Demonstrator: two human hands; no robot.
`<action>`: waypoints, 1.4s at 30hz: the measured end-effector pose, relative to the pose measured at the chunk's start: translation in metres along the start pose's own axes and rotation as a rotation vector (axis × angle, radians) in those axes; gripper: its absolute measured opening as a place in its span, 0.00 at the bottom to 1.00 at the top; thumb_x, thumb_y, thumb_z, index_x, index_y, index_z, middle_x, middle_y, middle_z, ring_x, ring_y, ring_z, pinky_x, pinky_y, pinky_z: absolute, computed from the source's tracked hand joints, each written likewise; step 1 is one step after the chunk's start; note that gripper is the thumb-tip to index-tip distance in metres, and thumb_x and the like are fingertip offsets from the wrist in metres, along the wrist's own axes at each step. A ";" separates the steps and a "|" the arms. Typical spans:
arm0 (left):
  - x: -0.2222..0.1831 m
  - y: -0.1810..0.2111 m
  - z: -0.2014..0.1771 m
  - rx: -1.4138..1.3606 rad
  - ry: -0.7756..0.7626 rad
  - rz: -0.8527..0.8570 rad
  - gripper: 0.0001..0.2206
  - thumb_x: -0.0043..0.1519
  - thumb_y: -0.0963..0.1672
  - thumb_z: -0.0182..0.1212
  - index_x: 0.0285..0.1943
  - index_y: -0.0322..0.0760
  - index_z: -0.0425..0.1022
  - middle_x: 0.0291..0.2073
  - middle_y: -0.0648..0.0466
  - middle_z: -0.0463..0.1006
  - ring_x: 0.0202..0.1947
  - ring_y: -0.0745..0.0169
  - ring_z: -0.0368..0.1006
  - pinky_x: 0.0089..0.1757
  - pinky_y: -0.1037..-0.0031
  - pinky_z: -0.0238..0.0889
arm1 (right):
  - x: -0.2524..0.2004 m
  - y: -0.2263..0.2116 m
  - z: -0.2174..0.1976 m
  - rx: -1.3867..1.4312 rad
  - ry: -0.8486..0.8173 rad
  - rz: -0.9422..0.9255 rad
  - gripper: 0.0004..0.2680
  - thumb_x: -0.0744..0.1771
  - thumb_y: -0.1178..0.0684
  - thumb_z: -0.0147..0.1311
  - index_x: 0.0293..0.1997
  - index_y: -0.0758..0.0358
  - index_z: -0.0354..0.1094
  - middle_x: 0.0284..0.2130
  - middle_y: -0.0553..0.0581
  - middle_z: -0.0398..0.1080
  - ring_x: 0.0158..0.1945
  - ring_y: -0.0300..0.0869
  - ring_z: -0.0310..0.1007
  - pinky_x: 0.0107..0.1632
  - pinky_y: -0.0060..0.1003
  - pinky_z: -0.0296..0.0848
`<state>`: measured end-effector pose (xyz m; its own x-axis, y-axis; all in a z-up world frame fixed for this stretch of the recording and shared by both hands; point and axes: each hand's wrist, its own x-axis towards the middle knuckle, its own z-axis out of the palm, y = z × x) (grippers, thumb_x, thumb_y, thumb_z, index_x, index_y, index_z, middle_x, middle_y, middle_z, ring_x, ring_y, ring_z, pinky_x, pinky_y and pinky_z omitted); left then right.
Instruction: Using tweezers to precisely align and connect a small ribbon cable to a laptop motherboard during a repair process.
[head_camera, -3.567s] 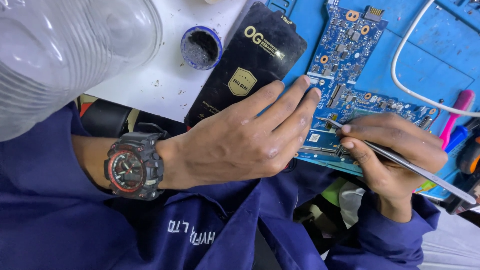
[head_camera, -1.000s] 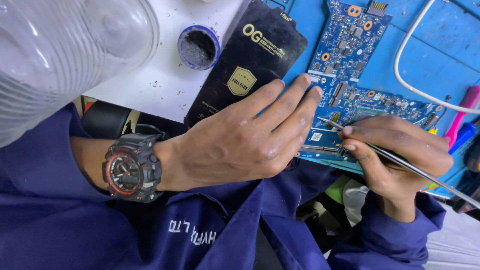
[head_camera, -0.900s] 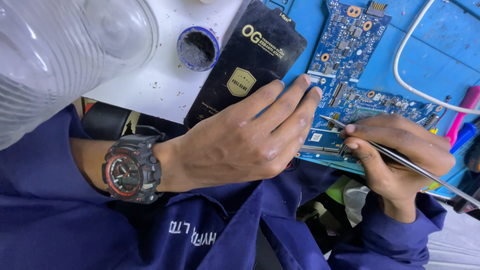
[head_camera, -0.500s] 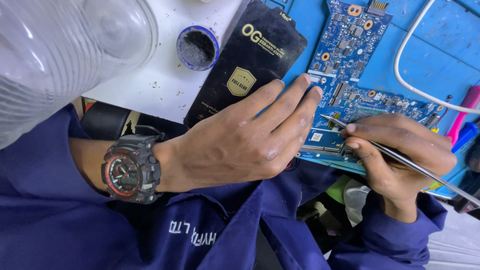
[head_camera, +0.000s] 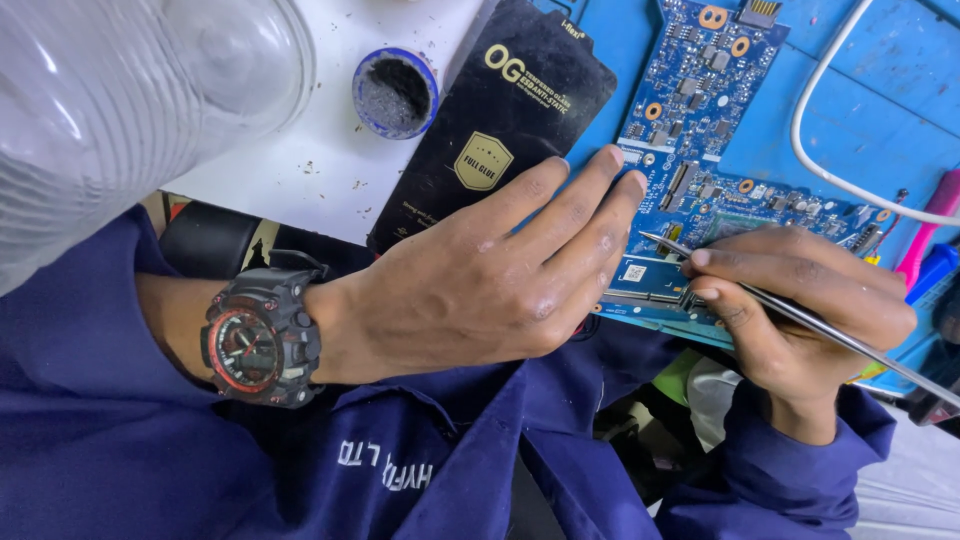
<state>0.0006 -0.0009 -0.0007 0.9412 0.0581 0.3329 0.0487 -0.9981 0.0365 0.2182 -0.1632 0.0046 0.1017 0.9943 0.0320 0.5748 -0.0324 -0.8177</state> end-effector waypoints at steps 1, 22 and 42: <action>0.000 0.000 0.000 0.000 0.000 0.001 0.15 0.76 0.47 0.51 0.57 0.34 0.82 0.56 0.49 0.80 0.60 0.53 0.74 0.58 0.72 0.67 | 0.000 0.000 0.001 0.000 0.001 0.000 0.05 0.66 0.63 0.61 0.37 0.78 0.72 0.34 0.71 0.74 0.37 0.55 0.79 0.45 0.43 0.81; 0.000 -0.001 -0.001 0.000 -0.002 0.005 0.15 0.76 0.47 0.51 0.57 0.35 0.82 0.56 0.49 0.80 0.60 0.54 0.74 0.58 0.72 0.67 | 0.004 -0.004 0.005 0.012 0.047 0.017 0.05 0.66 0.64 0.58 0.35 0.80 0.71 0.32 0.73 0.74 0.35 0.57 0.78 0.42 0.44 0.80; 0.002 -0.001 -0.001 0.006 0.008 -0.015 0.15 0.76 0.47 0.51 0.56 0.36 0.83 0.55 0.52 0.80 0.59 0.58 0.75 0.57 0.74 0.67 | -0.011 -0.016 -0.010 -0.012 0.029 -0.065 0.04 0.65 0.64 0.55 0.37 0.80 0.70 0.31 0.70 0.74 0.30 0.50 0.78 0.38 0.38 0.77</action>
<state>0.0018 -0.0001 0.0004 0.9377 0.0734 0.3396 0.0649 -0.9972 0.0363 0.2162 -0.1747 0.0230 0.0871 0.9910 0.1015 0.5903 0.0307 -0.8066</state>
